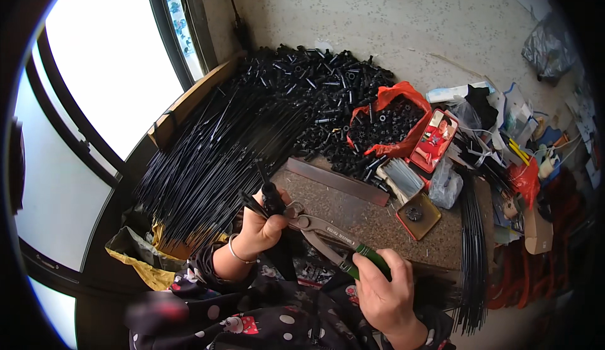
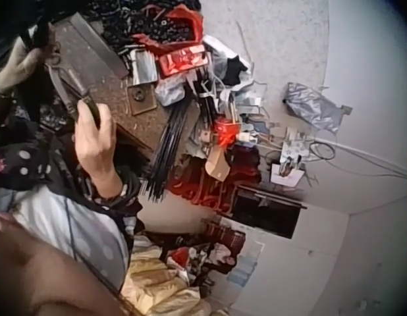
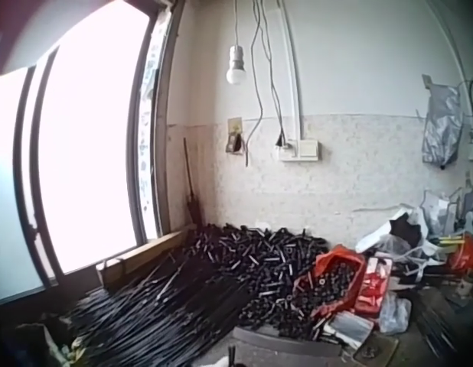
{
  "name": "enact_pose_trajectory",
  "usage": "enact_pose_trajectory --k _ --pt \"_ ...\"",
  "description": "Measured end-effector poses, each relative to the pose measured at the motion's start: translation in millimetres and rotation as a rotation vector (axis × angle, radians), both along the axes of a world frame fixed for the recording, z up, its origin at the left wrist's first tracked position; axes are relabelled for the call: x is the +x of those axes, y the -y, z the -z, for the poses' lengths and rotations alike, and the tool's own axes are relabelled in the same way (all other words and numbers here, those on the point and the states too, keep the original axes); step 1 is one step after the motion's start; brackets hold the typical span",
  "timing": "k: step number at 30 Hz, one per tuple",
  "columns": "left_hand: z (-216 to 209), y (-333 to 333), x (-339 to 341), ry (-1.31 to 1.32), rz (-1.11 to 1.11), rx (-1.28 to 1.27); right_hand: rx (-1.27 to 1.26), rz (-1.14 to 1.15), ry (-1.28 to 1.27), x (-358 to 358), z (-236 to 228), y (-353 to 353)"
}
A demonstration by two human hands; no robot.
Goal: Assembling small black plastic components onto wires and using pliers to secure them.
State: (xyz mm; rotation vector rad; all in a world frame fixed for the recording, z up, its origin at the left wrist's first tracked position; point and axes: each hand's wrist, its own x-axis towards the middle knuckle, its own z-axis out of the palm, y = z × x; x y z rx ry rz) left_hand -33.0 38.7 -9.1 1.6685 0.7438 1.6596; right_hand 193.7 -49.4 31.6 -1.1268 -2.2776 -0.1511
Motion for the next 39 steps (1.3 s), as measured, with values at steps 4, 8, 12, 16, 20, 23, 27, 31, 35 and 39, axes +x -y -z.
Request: enact_pose_trajectory --k 4,8,12,16,20,23,27,31,35,39 --pt "-2 2 0 -0.027 -0.076 0.059 -0.367 -0.045 -0.337 8 11 8" --pt "-4 12 10 0.378 0.255 -0.269 -0.371 -0.151 -0.315 2 4 7" --pt "-5 10 9 0.421 0.396 -0.29 0.052 0.09 0.105 2 -24 2" --pt "-11 12 10 0.372 0.368 -0.315 0.389 0.145 0.352 14 -17 -6" --pt "-14 14 5 0.301 0.288 -0.332 0.501 0.117 0.364 17 -14 -7" --pt "-13 11 1 0.268 0.3 -0.316 0.259 0.149 0.091 11 -22 -1" --pt "-20 11 2 0.271 0.135 -0.192 -0.47 -0.187 -0.393 10 -13 2" --pt "-24 5 10 0.294 0.205 -0.188 -1.585 -0.528 -1.428 6 43 3" --pt "-27 10 13 0.265 0.297 -0.231 -1.662 -0.467 -0.97 -8 54 -5" --pt "-33 10 11 0.143 0.26 -0.205 -0.633 0.014 -0.444 -16 29 -13"
